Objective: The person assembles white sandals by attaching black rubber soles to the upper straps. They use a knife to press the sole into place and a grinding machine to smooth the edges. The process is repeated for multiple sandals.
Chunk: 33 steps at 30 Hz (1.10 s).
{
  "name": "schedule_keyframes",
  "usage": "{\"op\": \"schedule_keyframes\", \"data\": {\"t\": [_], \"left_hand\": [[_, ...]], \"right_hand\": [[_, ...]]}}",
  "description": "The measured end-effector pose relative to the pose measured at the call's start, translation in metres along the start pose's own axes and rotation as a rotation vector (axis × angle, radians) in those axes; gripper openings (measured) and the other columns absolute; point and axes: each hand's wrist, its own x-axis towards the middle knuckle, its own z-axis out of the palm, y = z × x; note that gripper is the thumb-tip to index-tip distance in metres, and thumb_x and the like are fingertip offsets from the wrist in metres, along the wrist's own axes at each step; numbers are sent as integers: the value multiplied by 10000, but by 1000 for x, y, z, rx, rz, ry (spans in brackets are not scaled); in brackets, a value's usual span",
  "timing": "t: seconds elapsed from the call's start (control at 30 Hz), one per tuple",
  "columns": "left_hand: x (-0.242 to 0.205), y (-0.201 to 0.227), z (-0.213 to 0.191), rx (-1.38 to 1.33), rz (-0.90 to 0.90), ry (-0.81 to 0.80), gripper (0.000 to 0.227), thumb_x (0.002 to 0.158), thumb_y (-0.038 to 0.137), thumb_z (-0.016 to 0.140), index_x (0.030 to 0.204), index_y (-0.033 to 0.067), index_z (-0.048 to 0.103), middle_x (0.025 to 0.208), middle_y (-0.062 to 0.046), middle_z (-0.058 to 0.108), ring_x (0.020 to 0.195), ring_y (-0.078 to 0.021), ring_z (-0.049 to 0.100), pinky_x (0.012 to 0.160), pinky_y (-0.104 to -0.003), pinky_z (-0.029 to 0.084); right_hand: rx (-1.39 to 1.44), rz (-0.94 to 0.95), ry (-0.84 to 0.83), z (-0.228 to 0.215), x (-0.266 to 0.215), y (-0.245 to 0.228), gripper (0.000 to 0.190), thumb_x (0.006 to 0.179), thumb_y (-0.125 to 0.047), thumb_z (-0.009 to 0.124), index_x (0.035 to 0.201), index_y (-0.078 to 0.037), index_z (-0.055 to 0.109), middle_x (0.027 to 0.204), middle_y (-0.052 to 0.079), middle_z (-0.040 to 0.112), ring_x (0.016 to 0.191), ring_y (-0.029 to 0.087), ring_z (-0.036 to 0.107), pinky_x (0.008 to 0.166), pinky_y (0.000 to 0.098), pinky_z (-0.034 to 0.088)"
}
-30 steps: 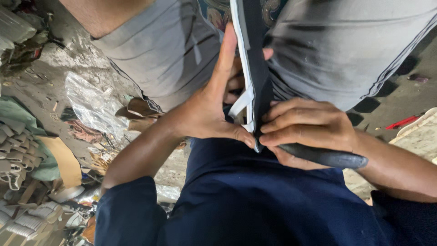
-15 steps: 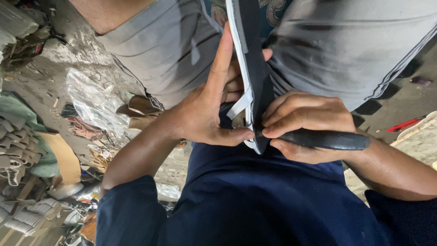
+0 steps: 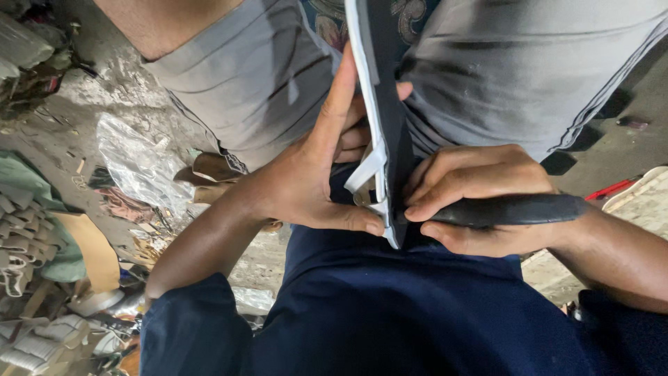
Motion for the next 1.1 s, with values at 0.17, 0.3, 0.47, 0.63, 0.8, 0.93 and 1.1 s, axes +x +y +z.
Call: {"op": "schedule_keyframes", "data": {"t": [0.17,0.3,0.47,0.63,0.8,0.93,1.1], "left_hand": [[-3,-1,1,-40,-53,10,1511,881,210,981,1557,310,-367,1731,-260,142,1609,-390,348,1189,-475,499],[-3,-5,4,-77,-64,3,1479,907,166,947,1552,321,-375,1739,-255,114,1607,-378,271,1187,-469,516],[-5,-11,5,-71,-56,0,1481,936,164,953,1546,342,-385,1739,-235,96,1589,-345,274,1194,-446,521],[-5,-13,8,-103,-114,38,1493,863,305,985,1531,296,-350,1730,-230,163,1595,-346,380,1161,-448,533],[0,-7,13,-32,-112,42,1495,834,356,998,1561,317,-309,1712,-218,202,1587,-330,409,1161,-452,527],[4,11,12,1,-117,71,1473,831,346,999,1566,295,-276,1712,-210,203,1534,-298,432,1198,-466,499],[4,36,0,130,-27,138,1433,866,186,954,1649,321,-238,1667,-259,108,1559,-341,400,1208,-496,454]], "right_hand": [[28,-6,3,6,-4,10,209,809,-70,817,1007,-54,752,931,80,735,873,203,767,786,309,625],[27,-17,17,11,-4,16,215,807,-74,823,1008,-61,749,922,72,747,873,204,773,793,311,629],[-15,-12,45,14,-5,15,215,801,-68,816,1004,-59,744,895,71,732,866,221,768,788,324,616],[-66,-94,83,19,-1,9,237,789,-81,824,1007,-63,732,916,79,723,842,202,750,773,308,632],[-157,-35,10,15,-1,-10,217,774,-42,824,979,-43,752,882,79,745,783,166,755,684,268,610],[-129,-42,-47,0,1,-13,232,759,-42,818,976,-42,737,891,90,741,828,189,756,737,301,619],[57,-25,-26,-12,5,-5,206,800,-23,806,992,-54,737,933,101,745,946,223,791,827,298,664]]}}
